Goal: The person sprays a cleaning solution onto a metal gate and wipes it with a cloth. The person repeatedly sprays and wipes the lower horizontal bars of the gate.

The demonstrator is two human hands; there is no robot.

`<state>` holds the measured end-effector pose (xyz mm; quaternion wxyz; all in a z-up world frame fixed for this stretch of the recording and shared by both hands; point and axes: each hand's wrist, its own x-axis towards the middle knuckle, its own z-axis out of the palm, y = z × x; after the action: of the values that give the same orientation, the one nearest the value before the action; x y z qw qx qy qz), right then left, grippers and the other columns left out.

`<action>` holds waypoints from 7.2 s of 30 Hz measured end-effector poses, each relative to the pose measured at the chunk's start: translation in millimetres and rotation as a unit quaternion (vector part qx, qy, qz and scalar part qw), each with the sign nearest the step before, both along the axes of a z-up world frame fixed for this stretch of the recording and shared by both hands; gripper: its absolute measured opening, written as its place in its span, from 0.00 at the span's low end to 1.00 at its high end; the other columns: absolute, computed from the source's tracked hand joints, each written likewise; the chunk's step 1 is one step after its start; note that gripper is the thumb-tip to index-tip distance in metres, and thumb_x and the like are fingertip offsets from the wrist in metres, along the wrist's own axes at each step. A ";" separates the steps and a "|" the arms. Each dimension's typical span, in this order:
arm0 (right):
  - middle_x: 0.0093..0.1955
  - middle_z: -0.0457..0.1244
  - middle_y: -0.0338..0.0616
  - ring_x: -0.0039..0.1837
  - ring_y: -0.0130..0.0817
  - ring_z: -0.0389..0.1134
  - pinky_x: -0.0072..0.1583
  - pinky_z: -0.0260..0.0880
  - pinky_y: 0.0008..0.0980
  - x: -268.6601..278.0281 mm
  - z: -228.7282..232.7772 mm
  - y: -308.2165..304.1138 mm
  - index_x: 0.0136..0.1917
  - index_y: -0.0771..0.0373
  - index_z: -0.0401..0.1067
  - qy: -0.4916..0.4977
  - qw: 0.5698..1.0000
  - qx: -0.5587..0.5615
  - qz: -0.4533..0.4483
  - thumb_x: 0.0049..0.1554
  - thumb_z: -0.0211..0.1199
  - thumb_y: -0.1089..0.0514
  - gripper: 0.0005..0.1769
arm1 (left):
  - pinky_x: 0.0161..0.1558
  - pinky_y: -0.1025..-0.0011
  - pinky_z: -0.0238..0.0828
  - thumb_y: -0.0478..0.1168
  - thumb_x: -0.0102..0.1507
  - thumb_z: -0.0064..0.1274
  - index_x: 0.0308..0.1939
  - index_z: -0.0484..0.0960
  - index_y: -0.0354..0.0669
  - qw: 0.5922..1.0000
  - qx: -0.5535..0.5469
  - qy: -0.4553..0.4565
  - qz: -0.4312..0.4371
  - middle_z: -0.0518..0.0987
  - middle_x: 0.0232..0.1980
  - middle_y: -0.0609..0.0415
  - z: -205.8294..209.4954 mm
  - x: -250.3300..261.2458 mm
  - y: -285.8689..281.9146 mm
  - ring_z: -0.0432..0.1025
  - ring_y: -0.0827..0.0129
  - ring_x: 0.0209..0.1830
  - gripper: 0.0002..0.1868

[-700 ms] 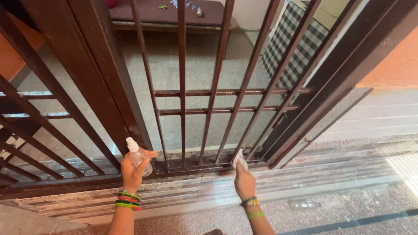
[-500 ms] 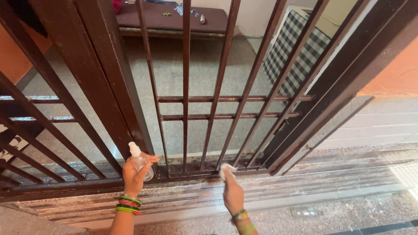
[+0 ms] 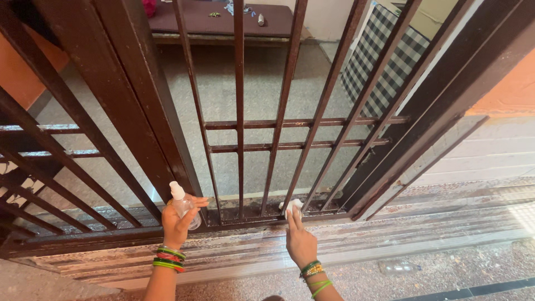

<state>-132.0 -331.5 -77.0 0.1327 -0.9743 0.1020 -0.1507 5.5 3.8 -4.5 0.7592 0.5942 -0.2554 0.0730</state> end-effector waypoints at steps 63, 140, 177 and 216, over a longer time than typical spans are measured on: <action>0.55 0.69 0.48 0.58 0.43 0.72 0.57 0.73 0.37 -7.1 35.9 59.8 0.63 0.52 0.75 0.035 0.979 0.200 -0.017 0.60 0.55 0.61 0.20 | 0.55 0.62 0.76 0.37 0.62 0.56 0.47 0.74 0.29 1.000 0.014 0.017 0.001 0.84 0.49 0.37 7.1 -4.4 1.7 0.82 0.56 0.49 0.15; 0.47 0.72 0.57 0.47 0.60 0.66 0.48 0.64 0.53 20.9 -6.4 145.0 0.69 0.55 0.78 0.113 0.892 0.434 0.065 0.63 0.53 0.55 0.23 | 0.56 0.63 0.76 0.40 0.62 0.56 0.45 0.78 0.29 0.998 0.055 -0.020 -0.018 0.85 0.49 0.40 13.4 -3.4 10.0 0.82 0.57 0.50 0.15; 0.66 0.63 0.51 0.67 0.39 0.65 0.69 0.64 0.38 31.5 32.3 85.9 0.67 0.71 0.66 -0.451 0.789 0.418 0.010 0.67 0.43 0.64 0.19 | 0.58 0.59 0.74 0.40 0.63 0.56 0.47 0.77 0.30 1.000 0.012 0.011 -0.026 0.84 0.50 0.39 -3.0 0.3 6.3 0.80 0.54 0.52 0.15; 0.56 0.60 0.55 0.56 0.36 0.57 0.57 0.58 0.36 24.3 93.3 24.7 0.70 0.69 0.69 -0.397 0.662 0.635 -0.023 0.70 0.45 0.56 0.23 | 0.59 0.57 0.74 0.44 0.64 0.55 0.50 0.74 0.31 1.000 -0.010 0.019 -0.009 0.83 0.52 0.36 -10.4 -1.6 1.3 0.80 0.51 0.54 0.19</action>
<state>-107.7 -306.8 16.3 0.7439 -0.4986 0.1331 -0.4245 3.9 5.1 -14.9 0.7704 0.5855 -0.2456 0.0579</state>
